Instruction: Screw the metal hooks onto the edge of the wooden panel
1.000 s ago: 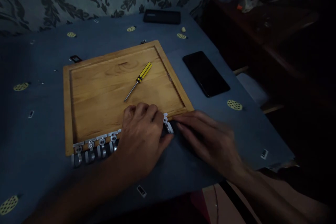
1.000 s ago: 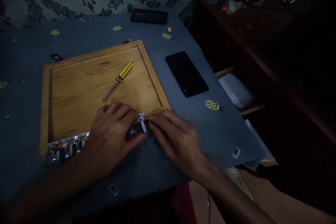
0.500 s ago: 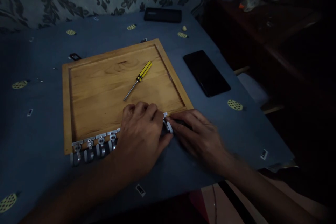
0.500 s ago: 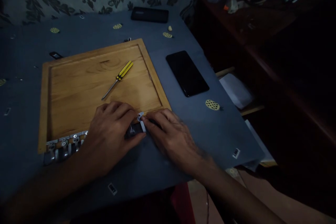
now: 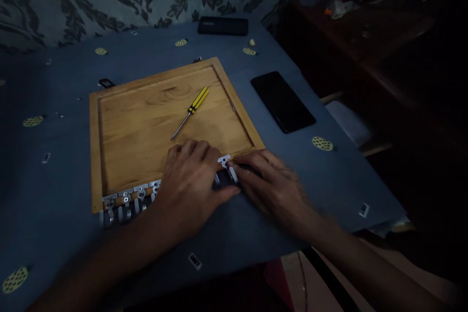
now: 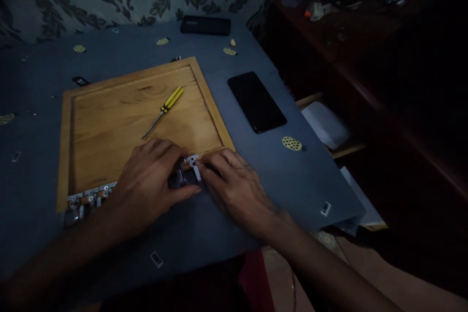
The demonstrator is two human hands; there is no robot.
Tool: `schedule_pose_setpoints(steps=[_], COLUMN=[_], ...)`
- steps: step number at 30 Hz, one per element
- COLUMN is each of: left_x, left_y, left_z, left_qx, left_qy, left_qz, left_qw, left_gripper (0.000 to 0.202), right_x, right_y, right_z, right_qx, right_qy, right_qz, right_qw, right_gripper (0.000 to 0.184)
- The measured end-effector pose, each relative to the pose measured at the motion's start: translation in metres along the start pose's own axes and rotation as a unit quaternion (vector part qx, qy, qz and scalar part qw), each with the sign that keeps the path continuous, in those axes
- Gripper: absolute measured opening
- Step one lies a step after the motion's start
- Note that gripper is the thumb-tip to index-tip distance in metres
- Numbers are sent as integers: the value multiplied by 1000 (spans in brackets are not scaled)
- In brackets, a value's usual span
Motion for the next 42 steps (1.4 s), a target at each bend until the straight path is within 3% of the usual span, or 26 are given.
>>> schedule_pose_setpoints(steps=[13,22,29,35,42], left_x=[-6,-6,-8,-7,-7], left_y=[-5,-7,-6,-7,-7], left_z=[1,1,3,3,4], left_qx=[-8,-1,3,5,4], left_qy=[-7,1,-4,-3,-1], left_qz=[32,28,12,10,9], left_qw=[999,1000,1000,1000,1000], left_gripper=[34,33,28,28,28], right_x=[2,0,-4,-10,-8], right_y=[0,0,2,5,4], right_z=[-1,-2,-1,-4,-4], right_qx=[-7,-15,-26,-45,-46], right_qy=[3,-4,-11,-24,-17], right_qz=[-9,-9,36,81,70], right_qw=[1000,1000,999,995,996], right_gripper=[23,28,24,36,37])
Point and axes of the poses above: each hand's wrist, its own z-axis towards the middle knuckle, its own y-axis out of the back of the hand, x = y × z, the point moved 9 cm from there along z, towards the middle knuckle, and after that the axes turned 4 degrees about x, right-handed, at the moved point
